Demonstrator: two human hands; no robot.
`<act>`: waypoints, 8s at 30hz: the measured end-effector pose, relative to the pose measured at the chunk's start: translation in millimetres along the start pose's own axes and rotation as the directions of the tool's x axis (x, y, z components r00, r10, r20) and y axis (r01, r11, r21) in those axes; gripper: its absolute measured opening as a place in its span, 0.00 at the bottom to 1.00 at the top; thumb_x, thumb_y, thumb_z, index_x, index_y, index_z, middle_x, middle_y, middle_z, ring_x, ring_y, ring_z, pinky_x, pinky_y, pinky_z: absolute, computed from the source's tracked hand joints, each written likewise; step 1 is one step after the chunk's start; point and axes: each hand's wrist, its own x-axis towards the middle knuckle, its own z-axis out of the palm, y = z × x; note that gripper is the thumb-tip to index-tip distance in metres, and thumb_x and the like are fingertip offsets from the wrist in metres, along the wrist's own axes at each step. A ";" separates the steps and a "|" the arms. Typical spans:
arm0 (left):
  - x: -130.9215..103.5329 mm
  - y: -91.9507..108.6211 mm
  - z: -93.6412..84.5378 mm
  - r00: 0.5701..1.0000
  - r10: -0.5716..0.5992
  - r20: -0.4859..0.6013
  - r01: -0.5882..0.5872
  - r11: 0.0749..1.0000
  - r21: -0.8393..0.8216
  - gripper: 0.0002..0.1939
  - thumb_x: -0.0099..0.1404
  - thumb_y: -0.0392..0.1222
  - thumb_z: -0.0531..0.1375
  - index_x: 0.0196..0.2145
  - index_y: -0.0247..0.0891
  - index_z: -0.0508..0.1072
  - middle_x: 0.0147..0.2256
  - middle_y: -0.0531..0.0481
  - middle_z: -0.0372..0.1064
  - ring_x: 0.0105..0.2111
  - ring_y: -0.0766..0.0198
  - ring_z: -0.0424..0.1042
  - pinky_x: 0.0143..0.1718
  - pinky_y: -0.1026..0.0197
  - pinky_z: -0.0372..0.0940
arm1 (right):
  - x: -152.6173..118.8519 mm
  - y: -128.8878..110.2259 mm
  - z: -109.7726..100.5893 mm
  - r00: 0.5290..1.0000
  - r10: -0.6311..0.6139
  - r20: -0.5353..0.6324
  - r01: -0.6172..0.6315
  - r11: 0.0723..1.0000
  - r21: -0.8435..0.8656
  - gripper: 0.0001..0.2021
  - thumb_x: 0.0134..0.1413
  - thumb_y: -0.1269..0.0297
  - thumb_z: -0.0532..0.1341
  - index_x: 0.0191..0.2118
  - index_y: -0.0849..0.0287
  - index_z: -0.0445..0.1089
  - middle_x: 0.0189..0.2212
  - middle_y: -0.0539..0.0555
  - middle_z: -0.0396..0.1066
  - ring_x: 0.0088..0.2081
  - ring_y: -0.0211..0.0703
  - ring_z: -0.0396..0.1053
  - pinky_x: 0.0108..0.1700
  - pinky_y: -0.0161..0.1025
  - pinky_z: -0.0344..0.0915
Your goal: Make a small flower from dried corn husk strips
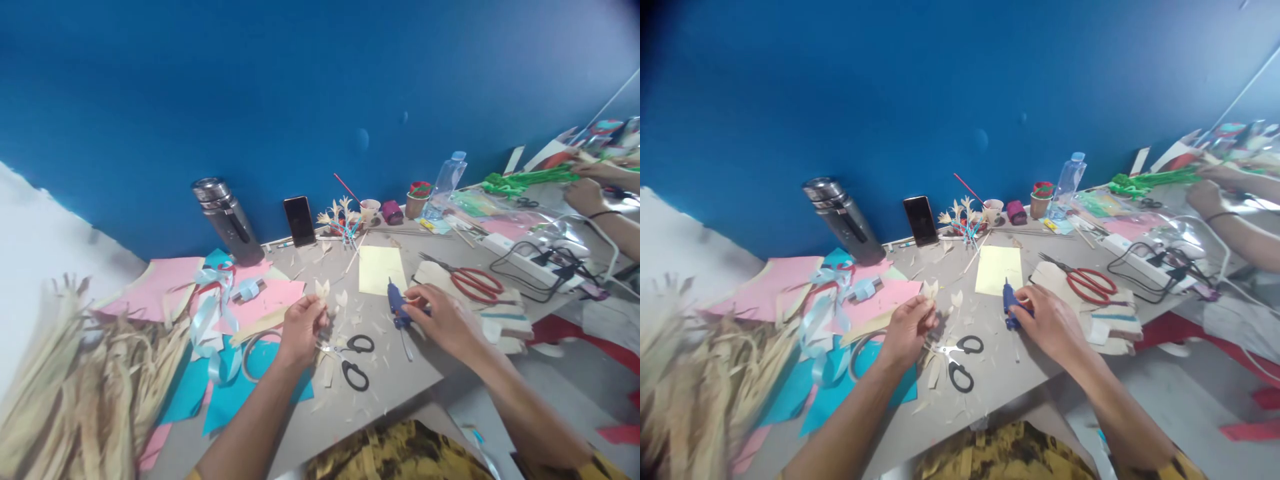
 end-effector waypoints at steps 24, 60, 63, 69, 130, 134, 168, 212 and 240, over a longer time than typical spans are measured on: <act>1.4 0.6 1.2 0.995 -0.095 0.026 0.098 0.982 -0.163 0.16 0.45 0.40 0.74 0.25 0.34 0.71 0.24 0.55 0.67 0.19 0.76 0.58 0.24 0.67 0.58 | -4.6 64.0 -23.5 0.959 -0.279 0.046 0.283 0.945 -0.162 0.20 0.63 0.59 0.56 0.58 0.55 0.67 0.54 0.62 0.71 0.54 0.57 0.70 0.54 0.52 0.66; -7.2 -18.2 12.6 0.986 -0.137 0.099 0.128 0.988 0.091 0.12 0.52 0.43 0.69 0.24 0.35 0.71 0.17 0.55 0.62 0.18 0.72 0.59 0.22 0.67 0.55 | 8.4 -1.5 -2.9 0.625 -0.750 0.217 0.725 0.661 0.195 0.25 0.70 0.46 0.45 0.51 0.59 0.70 0.41 0.62 0.75 0.41 0.49 0.69 0.46 0.45 0.59; -6.9 -19.1 12.3 0.985 -0.137 0.106 0.129 0.988 0.080 0.12 0.51 0.43 0.70 0.24 0.35 0.71 0.17 0.56 0.62 0.18 0.72 0.59 0.22 0.67 0.56 | 8.3 -0.5 -2.2 0.626 -0.750 0.213 0.727 0.661 0.189 0.27 0.70 0.45 0.44 0.50 0.59 0.70 0.40 0.61 0.75 0.40 0.49 0.69 0.45 0.45 0.58; -8.0 -18.7 12.8 0.985 -0.131 0.114 0.120 0.988 0.096 0.12 0.52 0.44 0.70 0.25 0.35 0.72 0.17 0.56 0.62 0.17 0.73 0.58 0.21 0.67 0.55 | 8.3 2.1 -2.0 0.631 -0.745 0.218 0.726 0.666 0.172 0.26 0.70 0.45 0.44 0.49 0.59 0.70 0.39 0.60 0.75 0.39 0.48 0.69 0.45 0.45 0.57; -21.3 -14.4 26.2 0.988 0.089 -0.130 -0.073 0.990 0.123 0.07 0.53 0.41 0.67 0.24 0.37 0.73 0.17 0.57 0.61 0.18 0.72 0.57 0.21 0.67 0.53 | -4.8 -92.4 82.5 0.977 0.207 0.048 -0.159 0.566 0.809 0.09 0.50 0.59 0.66 0.31 0.59 0.79 0.29 0.52 0.78 0.32 0.44 0.72 0.36 0.38 0.66; -22.3 -11.0 27.2 0.964 0.186 -0.188 -0.142 0.963 0.228 0.04 0.51 0.38 0.68 0.23 0.37 0.76 0.19 0.54 0.66 0.20 0.70 0.61 0.24 0.66 0.57 | -3.1 -95.1 84.9 0.973 0.227 0.051 -0.174 0.566 0.806 0.09 0.49 0.58 0.66 0.30 0.59 0.79 0.28 0.52 0.78 0.32 0.45 0.72 0.36 0.39 0.67; -23.5 -5.8 19.2 0.882 0.471 0.015 -0.388 0.707 0.591 0.05 0.59 0.36 0.62 0.26 0.40 0.77 0.29 0.49 0.73 0.32 0.61 0.69 0.36 0.62 0.61 | 3.5 -90.5 73.3 0.987 0.103 0.123 -0.160 0.645 0.747 0.11 0.51 0.64 0.60 0.35 0.58 0.80 0.33 0.53 0.79 0.34 0.44 0.72 0.36 0.39 0.66; -22.3 -6.8 18.8 0.961 0.273 -0.040 -0.229 0.870 0.436 0.06 0.56 0.42 0.65 0.27 0.37 0.74 0.24 0.55 0.69 0.25 0.67 0.65 0.30 0.65 0.60 | 15.9 -88.3 57.4 0.958 0.167 0.233 -0.285 0.480 0.829 0.15 0.50 0.52 0.65 0.28 0.62 0.75 0.20 0.49 0.66 0.22 0.34 0.57 0.25 0.34 0.52; -20.3 -2.7 21.1 0.987 0.107 -0.116 -0.063 0.942 0.329 0.07 0.52 0.43 0.63 0.25 0.37 0.70 0.19 0.57 0.63 0.19 0.70 0.60 0.23 0.66 0.57 | 9.7 -87.2 64.6 0.939 0.089 0.333 -0.335 0.470 0.817 0.10 0.46 0.60 0.66 0.31 0.62 0.76 0.21 0.47 0.66 0.23 0.34 0.58 0.25 0.33 0.52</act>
